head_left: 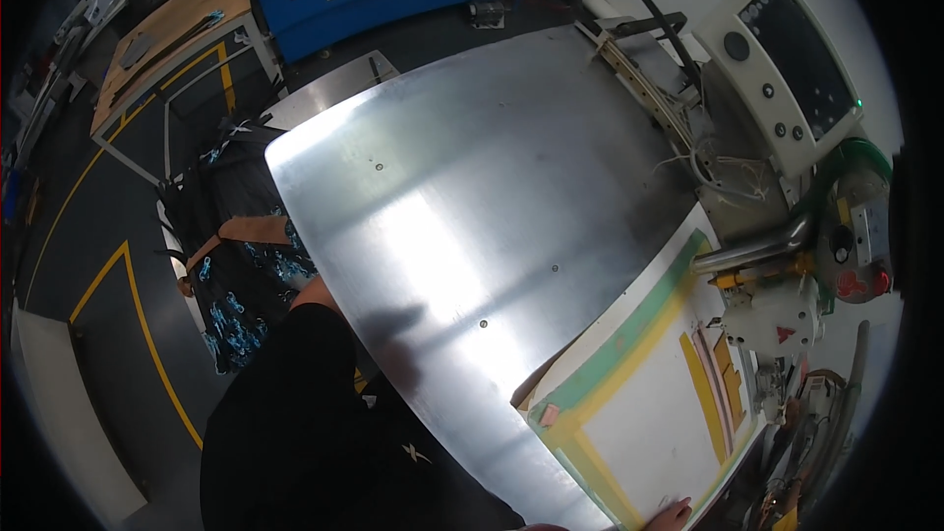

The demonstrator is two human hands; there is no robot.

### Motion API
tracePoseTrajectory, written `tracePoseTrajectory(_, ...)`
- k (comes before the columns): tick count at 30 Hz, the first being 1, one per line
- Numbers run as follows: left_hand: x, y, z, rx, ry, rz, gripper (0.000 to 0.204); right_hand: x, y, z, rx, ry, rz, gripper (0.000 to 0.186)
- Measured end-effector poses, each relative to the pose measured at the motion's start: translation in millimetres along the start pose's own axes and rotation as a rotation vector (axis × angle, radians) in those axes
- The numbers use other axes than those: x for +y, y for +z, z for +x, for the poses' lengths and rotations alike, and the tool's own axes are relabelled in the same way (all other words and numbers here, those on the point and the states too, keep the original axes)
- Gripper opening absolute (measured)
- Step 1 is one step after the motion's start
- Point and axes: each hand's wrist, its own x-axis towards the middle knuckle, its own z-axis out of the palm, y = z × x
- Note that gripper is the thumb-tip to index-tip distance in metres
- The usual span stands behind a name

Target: Operating an industrial sewing machine to attach zippers to leather components.

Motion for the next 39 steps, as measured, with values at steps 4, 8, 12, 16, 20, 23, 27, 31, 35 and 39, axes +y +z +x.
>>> tracePoseTrajectory(4, 1.2, 12.0, -8.2, -0.036, -0.028, 0.044, 0.079, -91.4, -6.3, -12.9, -0.003, 0.163, -0.185, 0.052)
tracePoseTrajectory(8, 0.1, 20.2, -22.2, -0.073, -0.068, 0.076, 0.079, -60.2, -1.1, 2.1, 0.052, 0.137, -0.136, 0.051)
tracePoseTrajectory(12, -0.8, 16.3, -43.0, -0.082, -0.102, 0.111, 0.079, -26.4, 6.3, 9.3, 0.124, 0.021, -0.088, 0.053)
tracePoseTrajectory(16, -6.4, 1.8, -74.4, -0.054, -0.146, 0.125, 0.079, -20.1, 10.8, 14.1, 0.116, 0.049, -0.091, 0.052)
tracePoseTrajectory(20, -5.6, -15.4, -111.5, 0.008, -0.179, 0.126, 0.08, -19.8, 9.3, 12.8, 0.137, 0.045, -0.13, 0.053)
tracePoseTrajectory(23, -4.0, -29.2, -137.1, 0.058, -0.197, 0.134, 0.08, -61.9, 0.8, -4.8, 0.066, 0.133, -0.186, 0.055)
tracePoseTrajectory(27, -0.1, -49.6, -168.2, 0.094, -0.231, 0.15, 0.08, -82.6, -7.4, -8.8, 0.014, 0.243, -0.283, 0.063)
tracePoseTrajectory(31, 6.6, -69.5, -198.5, 0.096, -0.277, 0.175, 0.08, -56.4, -4.2, -3.4, 0.07, 0.172, -0.292, 0.051)
tracePoseTrajectory(35, 14.1, -85.5, -222.1, 0.087, -0.318, 0.199, 0.081, -26.3, 12.0, 15.5, 0.153, 0.063, -0.133, 0.053)
tracePoseTrajectory(39, 27.6, -104.5, -245.8, 0.08, -0.352, 0.236, 0.081, -18.4, 10.6, 17.6, 0.127, 0.033, -0.149, 0.052)
